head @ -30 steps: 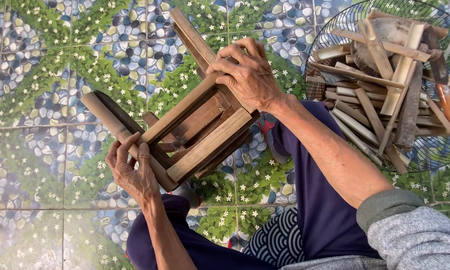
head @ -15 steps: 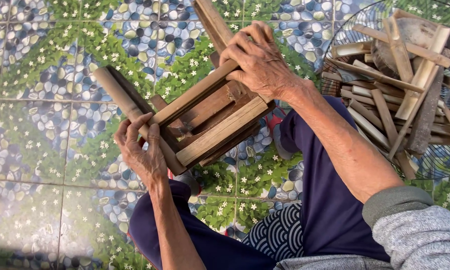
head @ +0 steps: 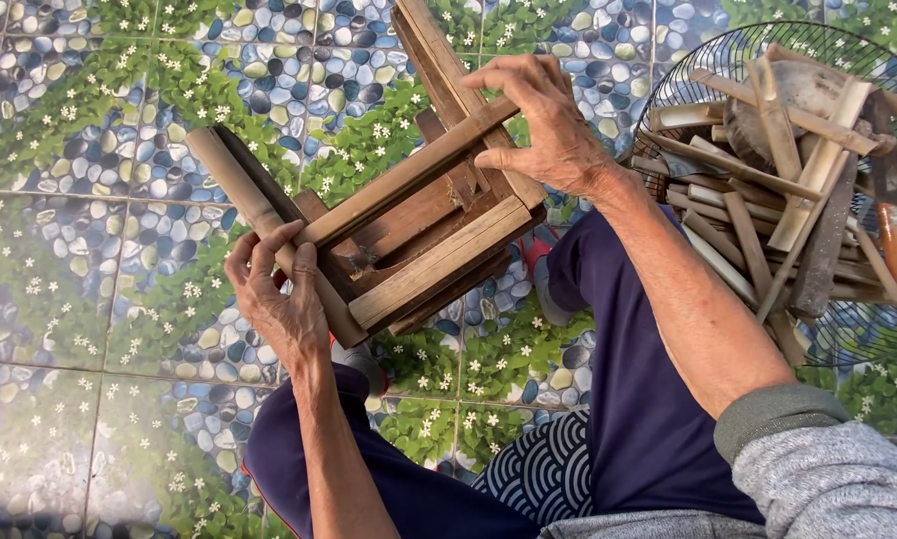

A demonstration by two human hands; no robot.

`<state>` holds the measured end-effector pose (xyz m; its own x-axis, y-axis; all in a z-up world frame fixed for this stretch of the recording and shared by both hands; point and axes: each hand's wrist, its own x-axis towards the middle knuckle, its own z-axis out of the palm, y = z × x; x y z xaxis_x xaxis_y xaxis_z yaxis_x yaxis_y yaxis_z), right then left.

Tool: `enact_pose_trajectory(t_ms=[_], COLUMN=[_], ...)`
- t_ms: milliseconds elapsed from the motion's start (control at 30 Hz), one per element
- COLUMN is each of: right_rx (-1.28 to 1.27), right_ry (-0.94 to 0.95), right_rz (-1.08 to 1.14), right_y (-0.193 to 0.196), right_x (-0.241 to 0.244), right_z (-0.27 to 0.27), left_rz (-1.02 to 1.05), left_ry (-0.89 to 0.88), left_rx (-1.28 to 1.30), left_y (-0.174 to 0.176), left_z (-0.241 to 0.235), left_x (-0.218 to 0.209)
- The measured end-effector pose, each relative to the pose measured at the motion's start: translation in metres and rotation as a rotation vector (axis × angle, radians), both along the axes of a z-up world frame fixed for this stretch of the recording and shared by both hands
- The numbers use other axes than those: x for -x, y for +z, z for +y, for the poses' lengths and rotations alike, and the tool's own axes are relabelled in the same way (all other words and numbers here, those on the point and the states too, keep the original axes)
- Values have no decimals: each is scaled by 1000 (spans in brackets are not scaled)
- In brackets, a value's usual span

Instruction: Assembling bamboo slats into a wooden frame by hand to create a furniture component.

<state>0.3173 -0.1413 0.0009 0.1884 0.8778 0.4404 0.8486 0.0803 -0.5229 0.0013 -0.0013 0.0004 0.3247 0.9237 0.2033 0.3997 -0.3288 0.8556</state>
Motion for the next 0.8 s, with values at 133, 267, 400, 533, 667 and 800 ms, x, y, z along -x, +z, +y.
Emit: enact_pose_trajectory(t_ms=[133, 267, 400, 533, 667, 800], right_rx=[-80, -120, -122, -112, -107, -90], right_ry=[-10, -24, -183, -183, -197, -236], right_rz=[99, 373, 626, 866, 933, 887], right_y=[-3, 5, -9, -15, -17, -7], right_x=[4, 9, -5, 2, 5, 11], right_z=[-2, -2, 1, 1, 1, 3], left_rz=[-9, -16, -25, -28, -32, -40], left_ry=[-1, -1, -5, -12, -24, 0], left_rx=[-19, -19, 24, 6, -15, 11], left_y=[-2, 1, 5, -1, -3, 0], left_z=[-2, -4, -5, -3, -3, -2], left_x=[1, 2, 1, 4, 5, 3])
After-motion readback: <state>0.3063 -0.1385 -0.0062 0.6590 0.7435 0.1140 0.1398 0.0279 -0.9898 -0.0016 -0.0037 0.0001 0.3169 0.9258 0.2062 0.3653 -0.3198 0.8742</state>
